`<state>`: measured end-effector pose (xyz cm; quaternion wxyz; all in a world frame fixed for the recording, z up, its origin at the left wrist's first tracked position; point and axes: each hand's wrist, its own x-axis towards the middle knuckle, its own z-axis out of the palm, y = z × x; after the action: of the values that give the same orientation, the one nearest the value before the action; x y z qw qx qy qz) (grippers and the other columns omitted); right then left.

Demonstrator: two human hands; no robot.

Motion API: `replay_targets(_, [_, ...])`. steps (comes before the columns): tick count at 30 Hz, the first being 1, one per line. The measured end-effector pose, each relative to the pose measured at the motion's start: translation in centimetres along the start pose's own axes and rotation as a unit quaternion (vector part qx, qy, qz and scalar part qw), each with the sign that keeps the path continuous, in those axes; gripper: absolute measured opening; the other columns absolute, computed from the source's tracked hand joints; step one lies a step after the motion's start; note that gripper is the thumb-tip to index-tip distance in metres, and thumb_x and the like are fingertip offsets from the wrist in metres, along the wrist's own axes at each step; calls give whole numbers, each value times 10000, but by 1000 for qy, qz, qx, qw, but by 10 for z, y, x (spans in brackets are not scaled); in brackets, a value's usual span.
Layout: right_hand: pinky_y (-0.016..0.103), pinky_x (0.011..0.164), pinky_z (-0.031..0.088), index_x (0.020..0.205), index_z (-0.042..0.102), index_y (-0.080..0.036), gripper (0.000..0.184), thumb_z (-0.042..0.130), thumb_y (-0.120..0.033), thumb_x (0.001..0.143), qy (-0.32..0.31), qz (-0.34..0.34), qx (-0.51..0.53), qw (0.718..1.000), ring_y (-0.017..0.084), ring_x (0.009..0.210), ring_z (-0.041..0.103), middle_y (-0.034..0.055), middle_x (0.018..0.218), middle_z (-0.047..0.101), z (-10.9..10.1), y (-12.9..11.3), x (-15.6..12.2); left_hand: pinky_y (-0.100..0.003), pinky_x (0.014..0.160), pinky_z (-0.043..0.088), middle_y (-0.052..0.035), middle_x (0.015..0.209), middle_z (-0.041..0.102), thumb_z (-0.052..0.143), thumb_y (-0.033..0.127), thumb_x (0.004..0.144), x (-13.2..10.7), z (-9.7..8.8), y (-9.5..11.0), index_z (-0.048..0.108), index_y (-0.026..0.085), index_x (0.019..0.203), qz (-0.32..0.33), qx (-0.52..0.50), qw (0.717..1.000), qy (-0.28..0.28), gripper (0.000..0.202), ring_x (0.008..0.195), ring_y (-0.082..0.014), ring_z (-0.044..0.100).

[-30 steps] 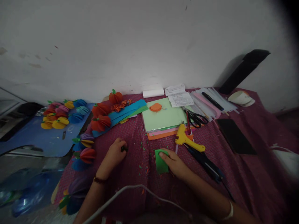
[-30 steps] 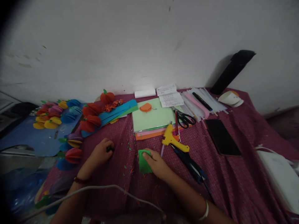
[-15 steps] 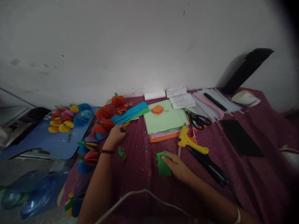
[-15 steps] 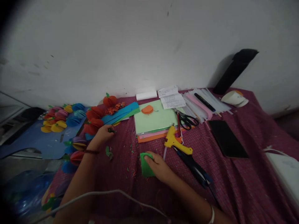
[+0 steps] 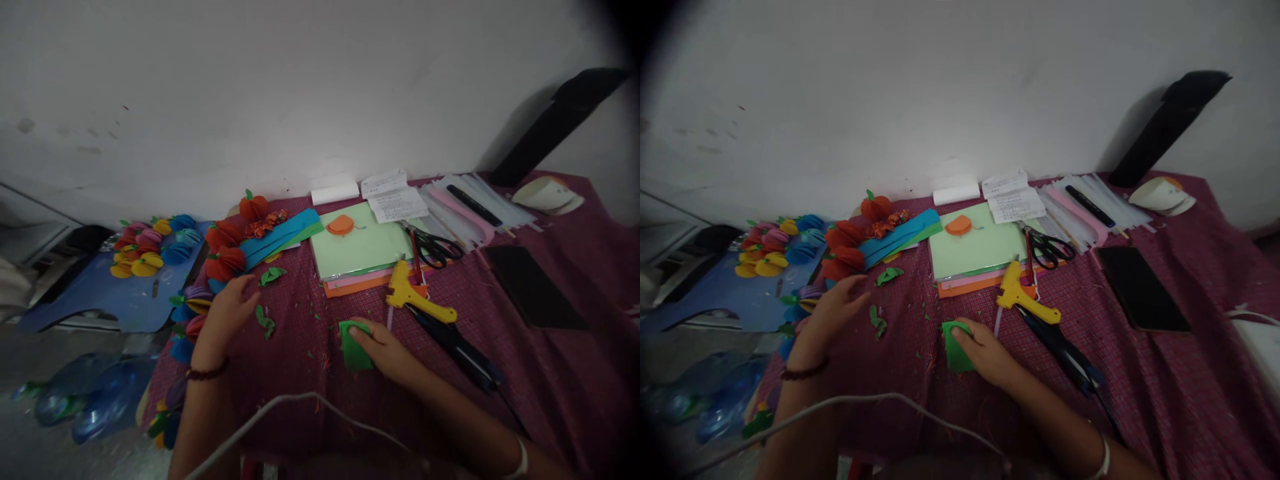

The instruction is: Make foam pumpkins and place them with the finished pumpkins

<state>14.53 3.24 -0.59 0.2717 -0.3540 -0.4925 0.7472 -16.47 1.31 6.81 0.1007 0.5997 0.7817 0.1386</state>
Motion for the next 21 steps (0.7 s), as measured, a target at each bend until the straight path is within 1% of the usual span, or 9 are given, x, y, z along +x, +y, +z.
replay_targets(2, [236,563,404,781,650,-191,340,602,-526,809,-2,-3,-5,1000,126,605,469,-7,681,557,0,-1,0,-415,959,455,-135,1178,625,529,310,791,-19,11,-3,565,127,1216,14,-22,999,-29,464,1078,-261,590])
replay_targets(4, [239,563,407,785,651,-192,343,595,-530,812,-3,-4,-13,1000,127,600,471,-8,673,551,0,-2,0,-414,1001,430,-115,1232,592,556,237,748,-34,21,-5,537,157,1264,45,-34,996,-70,523,1125,-249,561])
replay_targets(6, [243,564,410,787,650,-191,349,588,-533,814,-4,-6,-26,1000,131,605,477,-3,678,557,1,-3,0,-423,1047,390,-98,1307,538,564,164,696,-41,27,-8,498,194,1316,71,-33,992,-97,624,1193,-249,511])
replay_targets(8, [244,567,413,803,647,-189,356,578,-537,817,-6,-7,-38,999,133,613,480,1,691,560,1,-3,0,-443,1066,362,-93,1324,512,565,124,653,-43,30,-9,490,211,1327,83,-19,991,-100,684,1222,-263,478])
replay_targets(9, [244,571,415,818,643,-187,361,571,-540,819,-8,-7,-44,999,133,620,481,2,700,558,1,-3,0,-449,1059,364,-96,1301,518,568,116,641,-42,31,-10,504,209,1313,87,-11,991,-98,681,1210,-269,480])
replay_targets(11, [241,572,417,845,628,-182,380,552,-554,826,-15,-3,-53,998,131,630,477,0,709,542,1,-3,0,-438,1013,396,-101,1211,543,571,111,635,-40,32,-9,550,193,1250,89,-5,992,-94,621,1139,-266,510])
replay_targets(15, [239,579,418,838,592,-175,400,519,-568,837,-24,-4,-74,997,127,639,463,-6,707,502,0,-2,1,-354,859,450,-68,990,559,539,94,653,-39,33,-4,607,170,1038,77,-25,991,-104,398,926,-206,553])
replay_targets(18, [240,582,414,824,579,-176,388,507,-557,846,-28,-15,-86,996,126,642,458,-3,711,500,-1,-1,1,-300,744,434,-33,872,537,497,75,669,-40,34,0,586,182,871,54,-36,991,-114,245,800,-170,538])
replay_targets(21, [238,572,410,832,569,-177,375,488,-542,860,-34,-15,-89,995,125,639,459,0,716,501,-1,-1,1,-274,684,400,-13,800,514,455,58,670,-39,37,1,538,191,753,42,-37,993,-103,178,733,-153,518])
